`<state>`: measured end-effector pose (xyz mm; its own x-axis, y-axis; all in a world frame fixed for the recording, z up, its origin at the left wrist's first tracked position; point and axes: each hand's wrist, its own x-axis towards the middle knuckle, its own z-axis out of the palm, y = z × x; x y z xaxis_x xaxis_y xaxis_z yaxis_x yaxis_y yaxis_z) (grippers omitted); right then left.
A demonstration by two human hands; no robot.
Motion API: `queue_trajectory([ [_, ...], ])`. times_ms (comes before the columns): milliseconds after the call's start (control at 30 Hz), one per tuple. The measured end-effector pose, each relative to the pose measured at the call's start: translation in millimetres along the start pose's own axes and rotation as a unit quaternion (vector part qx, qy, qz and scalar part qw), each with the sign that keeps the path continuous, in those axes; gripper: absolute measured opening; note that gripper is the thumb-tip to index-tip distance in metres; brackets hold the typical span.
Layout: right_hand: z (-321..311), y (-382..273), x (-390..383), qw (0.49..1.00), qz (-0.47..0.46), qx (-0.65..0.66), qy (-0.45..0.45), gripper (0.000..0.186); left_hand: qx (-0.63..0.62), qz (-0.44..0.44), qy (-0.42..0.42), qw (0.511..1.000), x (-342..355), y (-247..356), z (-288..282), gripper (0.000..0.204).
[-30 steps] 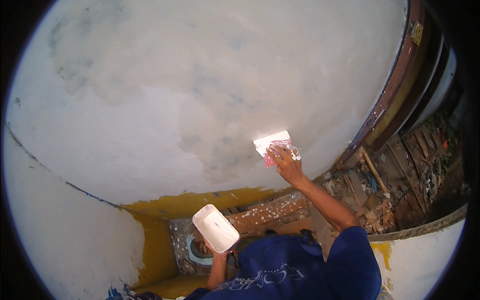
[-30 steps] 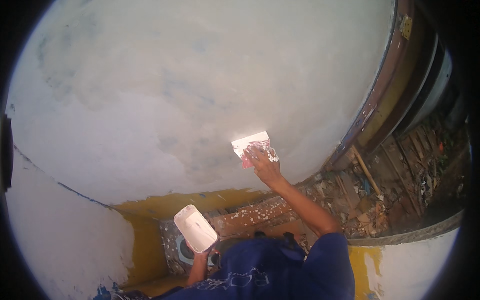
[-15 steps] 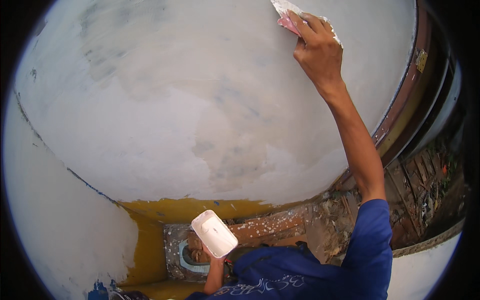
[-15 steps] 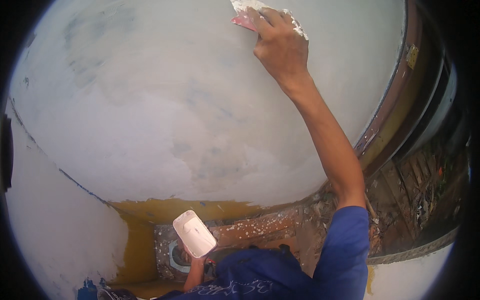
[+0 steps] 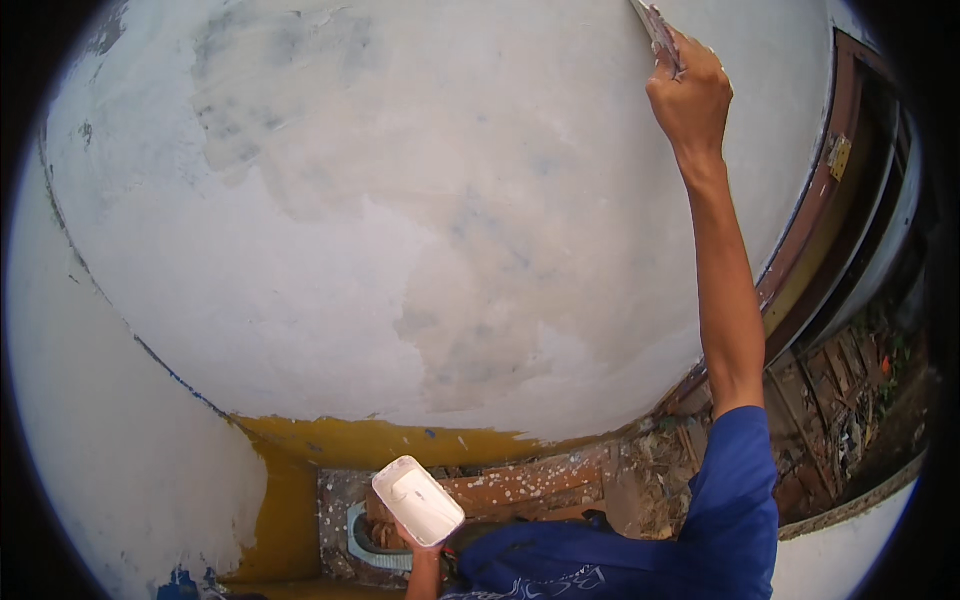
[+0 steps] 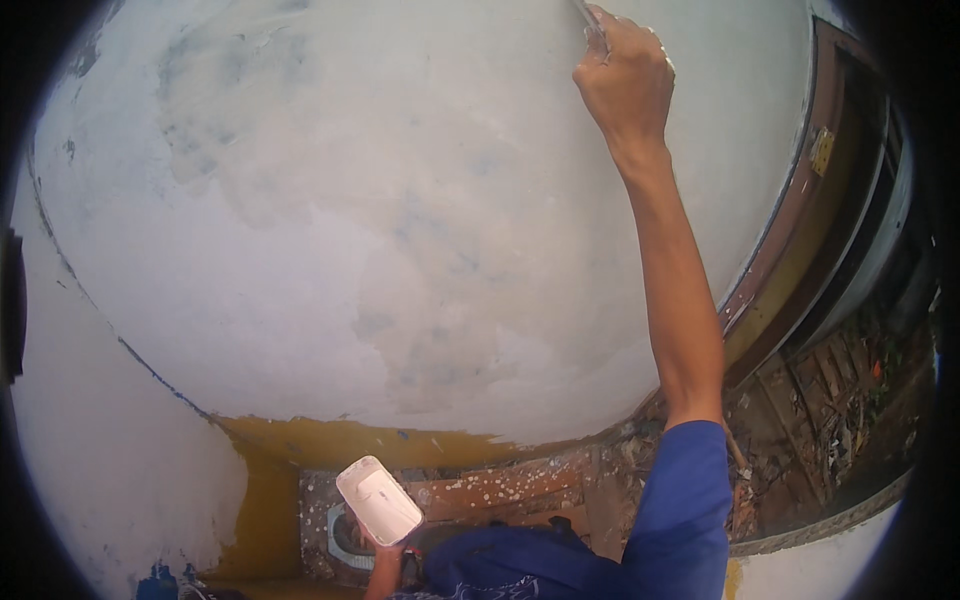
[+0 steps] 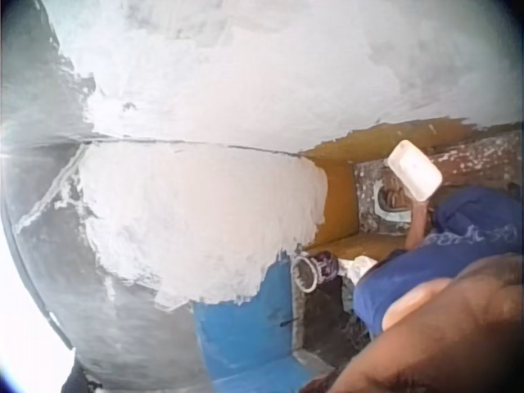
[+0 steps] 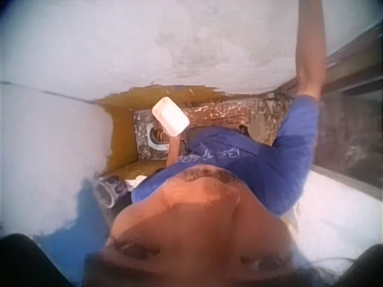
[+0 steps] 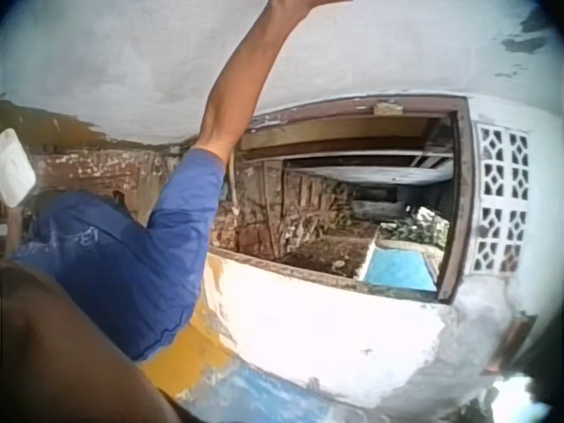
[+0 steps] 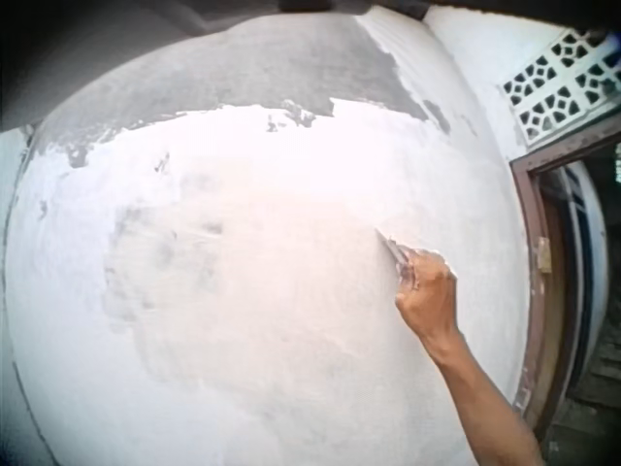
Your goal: The person applies white plaster to a blue and yellow wall using a putty knife, repeatedly scraping the material from a small container and spreading it across the wall surface.
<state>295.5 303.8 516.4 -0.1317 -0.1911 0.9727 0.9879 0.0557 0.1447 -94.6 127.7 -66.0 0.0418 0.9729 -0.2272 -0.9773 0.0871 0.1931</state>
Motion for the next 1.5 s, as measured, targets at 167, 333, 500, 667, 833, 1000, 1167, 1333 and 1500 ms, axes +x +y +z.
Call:
queue_trajectory([
  [167, 7.6, -118.2, -90.2, 0.976, -0.14, 0.109, -0.125, 0.04, 0.001, 0.001, -0.008, 1.0, 1.3, 6.3, 10.4, 0.059],
  [333, 4.1, -160.2, -100.6, 0.94, -0.117, 0.251, -0.197, 0.045, 0.022, 0.013, -0.008, 1.0, 1.0, 11.8, -1.0, 0.059],
  [500, 24.2, -60.3, 51.6, 0.999, -0.014, 0.041, -0.027, 0.021, 0.047, 0.053, -0.021, 0.997, 4.6, -2.4, 2.0, 0.058],
  [667, 45.6, -116.3, 21.6, 0.991, -0.114, 0.071, -0.017, 0.031, 0.032, 0.063, -0.023, 0.997, -7.6, 5.8, 0.2, 0.058],
  [833, 30.0, -228.9, -113.2, 0.927, -0.227, 0.198, -0.224, 0.035, 0.01, 0.054, -0.006, 0.998, -13.7, 5.0, 5.1, 0.059],
  [1000, 21.9, -187.6, -30.9, 0.957, -0.108, 0.217, -0.156, 0.03, 0.024, 0.082, -0.048, 0.995, -18.8, 8.7, 24.9, 0.057],
  [1167, 42.3, -126.2, 17.4, 0.993, -0.085, 0.075, -0.034, 0.035, 0.006, 0.087, -0.035, 0.996, -25.1, 9.9, 27.2, 0.057],
  [1333, 25.1, -205.4, -87.3, 0.933, -0.256, 0.173, -0.186, 0.03, 0.017, 0.093, -0.024, 0.995, -30.3, 12.3, 17.9, 0.058],
  [1500, 19.4, -198.2, -70.0, 0.893, -0.194, 0.277, -0.297, 0.033, 0.025, 0.094, -0.037, 0.995, -26.7, 12.5, 16.7, 0.058],
])
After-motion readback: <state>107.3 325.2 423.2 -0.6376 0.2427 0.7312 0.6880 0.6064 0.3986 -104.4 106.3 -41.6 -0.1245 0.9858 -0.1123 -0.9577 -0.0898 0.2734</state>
